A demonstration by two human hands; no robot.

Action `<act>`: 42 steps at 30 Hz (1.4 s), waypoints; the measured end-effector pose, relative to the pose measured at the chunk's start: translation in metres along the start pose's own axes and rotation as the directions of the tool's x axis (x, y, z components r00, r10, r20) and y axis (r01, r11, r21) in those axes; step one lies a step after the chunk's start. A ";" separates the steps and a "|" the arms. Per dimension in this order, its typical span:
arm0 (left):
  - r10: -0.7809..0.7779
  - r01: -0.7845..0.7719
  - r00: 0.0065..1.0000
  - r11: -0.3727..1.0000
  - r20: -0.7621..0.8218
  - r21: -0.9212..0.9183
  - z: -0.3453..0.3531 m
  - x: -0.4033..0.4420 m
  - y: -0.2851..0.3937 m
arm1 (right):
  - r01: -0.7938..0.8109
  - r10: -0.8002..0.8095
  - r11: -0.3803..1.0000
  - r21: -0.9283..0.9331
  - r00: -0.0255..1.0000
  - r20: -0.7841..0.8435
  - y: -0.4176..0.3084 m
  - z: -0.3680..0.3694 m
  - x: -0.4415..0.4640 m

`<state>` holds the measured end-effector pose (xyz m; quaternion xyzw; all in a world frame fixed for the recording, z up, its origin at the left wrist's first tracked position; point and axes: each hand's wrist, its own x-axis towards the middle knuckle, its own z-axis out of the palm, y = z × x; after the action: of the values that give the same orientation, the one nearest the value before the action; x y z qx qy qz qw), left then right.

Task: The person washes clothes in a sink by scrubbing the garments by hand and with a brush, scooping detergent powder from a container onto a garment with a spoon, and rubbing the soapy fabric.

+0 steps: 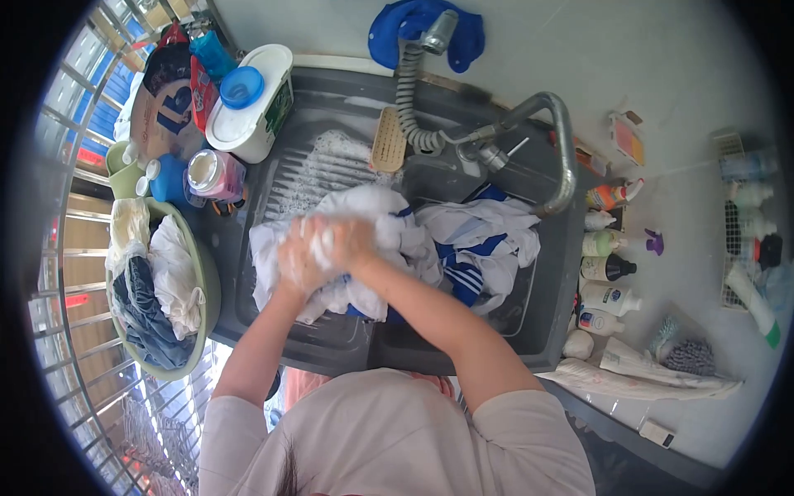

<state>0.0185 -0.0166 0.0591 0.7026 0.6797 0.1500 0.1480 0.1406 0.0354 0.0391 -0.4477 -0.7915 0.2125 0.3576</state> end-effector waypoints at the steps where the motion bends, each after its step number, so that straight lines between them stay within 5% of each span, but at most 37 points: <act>1: -0.009 0.009 1.000 1.000 0.009 0.003 0.001 0.014 -0.003 | -0.072 0.070 0.997 -0.041 0.997 -0.030 0.008 0.005 0.022; 3: -0.122 0.122 0.991 0.992 0.063 -0.008 0.005 0.044 -0.009 | -0.120 0.153 0.944 -0.309 0.984 0.086 0.024 0.015 0.061; 5: -0.164 0.160 0.981 0.986 0.102 0.052 0.016 0.081 -0.021 | -0.029 0.063 0.897 -0.441 0.996 0.064 0.048 0.038 0.098; 10: -0.254 0.236 0.951 0.965 0.178 0.114 0.011 0.101 -0.035 | -0.041 0.089 0.859 -0.511 0.994 0.069 0.055 0.053 0.140; 15: 0.024 -0.028 0.998 0.996 0.051 0.087 0.013 0.075 -0.031 | -0.070 0.118 0.803 -0.592 0.992 0.042 0.043 0.024 0.108; 17: 0.130 -0.134 0.990 0.987 0.048 0.090 -0.008 0.046 -0.022 | 0.037 -0.074 0.912 -0.408 0.994 -0.076 0.046 0.017 0.073; 20: 0.448 -0.447 0.882 0.894 -0.147 0.041 -0.039 -0.005 -0.013 | 0.034 -0.040 0.997 -0.073 0.995 -0.091 0.007 -0.029 0.021; 23: 0.416 -0.433 0.901 0.886 -0.125 -0.166 -0.079 -0.048 0.009 | -0.014 0.013 0.999 0.044 1.000 0.027 -0.015 -0.051 -0.045; 24: 0.421 -0.437 0.899 0.884 -0.125 -0.165 -0.079 -0.058 0.012 | 0.111 -0.111 0.993 0.030 0.994 -0.002 -0.016 -0.051 -0.064; 28: 0.298 -0.319 0.947 0.903 -0.115 -0.286 -0.051 -0.085 0.016 | 0.270 -0.270 0.963 0.011 0.956 0.111 -0.031 -0.047 -0.110; 30: 0.080 -0.124 0.952 0.983 -0.296 -0.134 -0.016 -0.085 0.024 | 0.301 -0.299 0.954 -0.004 0.946 0.123 -0.031 -0.037 -0.106; 32: 0.071 -0.144 0.923 0.975 -0.379 -0.168 -0.001 -0.067 0.018 | 0.302 -0.245 0.944 -0.132 0.911 0.332 -0.022 -0.026 -0.091; 33: -0.029 -0.062 0.921 0.973 -0.388 -0.221 0.003 -0.053 0.016 | 0.240 -0.180 0.955 -0.175 0.936 0.301 -0.013 -0.010 -0.081; 35: -0.137 0.028 0.915 0.960 -0.380 -0.279 0.008 -0.024 0.012 | 0.112 0.062 0.943 -0.314 0.866 0.496 -0.005 0.002 -0.043; 42: -0.329 0.343 0.898 0.939 -0.292 -0.003 0.021 0.067 -0.027 | 0.102 0.161 0.837 -0.538 0.893 0.419 0.026 0.047 0.080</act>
<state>0.0048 0.0514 0.0299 0.5486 0.8083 0.2065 0.0541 0.0915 0.1163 0.0213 -0.4822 -0.8721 0.0807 0.0194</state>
